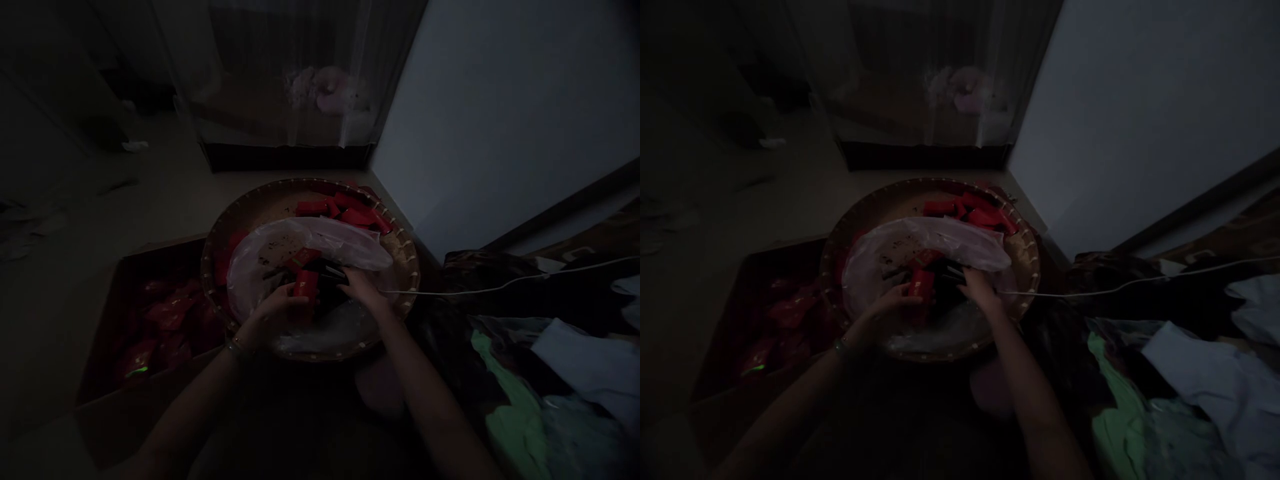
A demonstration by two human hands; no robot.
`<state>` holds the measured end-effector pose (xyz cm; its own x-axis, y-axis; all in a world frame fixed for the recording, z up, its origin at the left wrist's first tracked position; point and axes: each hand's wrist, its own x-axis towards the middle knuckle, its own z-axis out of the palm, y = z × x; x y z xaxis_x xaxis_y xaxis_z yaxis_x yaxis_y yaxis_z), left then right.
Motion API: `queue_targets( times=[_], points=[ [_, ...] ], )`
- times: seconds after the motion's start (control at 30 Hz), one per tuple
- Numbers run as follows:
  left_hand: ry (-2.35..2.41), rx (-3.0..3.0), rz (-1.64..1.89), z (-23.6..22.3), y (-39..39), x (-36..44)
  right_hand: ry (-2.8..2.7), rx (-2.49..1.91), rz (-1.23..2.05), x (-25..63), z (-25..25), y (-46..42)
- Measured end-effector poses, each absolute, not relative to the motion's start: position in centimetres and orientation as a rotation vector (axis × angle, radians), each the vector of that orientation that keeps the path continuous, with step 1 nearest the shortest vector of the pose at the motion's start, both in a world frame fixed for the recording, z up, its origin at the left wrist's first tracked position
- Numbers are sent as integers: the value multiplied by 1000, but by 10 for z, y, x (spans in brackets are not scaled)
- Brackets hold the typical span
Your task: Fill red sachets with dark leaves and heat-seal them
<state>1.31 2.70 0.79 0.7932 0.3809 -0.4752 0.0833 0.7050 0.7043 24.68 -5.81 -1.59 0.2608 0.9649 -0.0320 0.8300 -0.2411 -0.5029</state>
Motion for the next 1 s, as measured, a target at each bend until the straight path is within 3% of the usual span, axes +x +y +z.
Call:
queue_targets(
  times=[0.3, 1.0],
  points=[
    [673, 934, 185, 6, 28, 17, -1352, -1825, 1045, 253, 30, -71],
    [572, 1015, -25, 4, 17, 17, -1335, -1832, 840, 228, 36, -64]
  ],
)
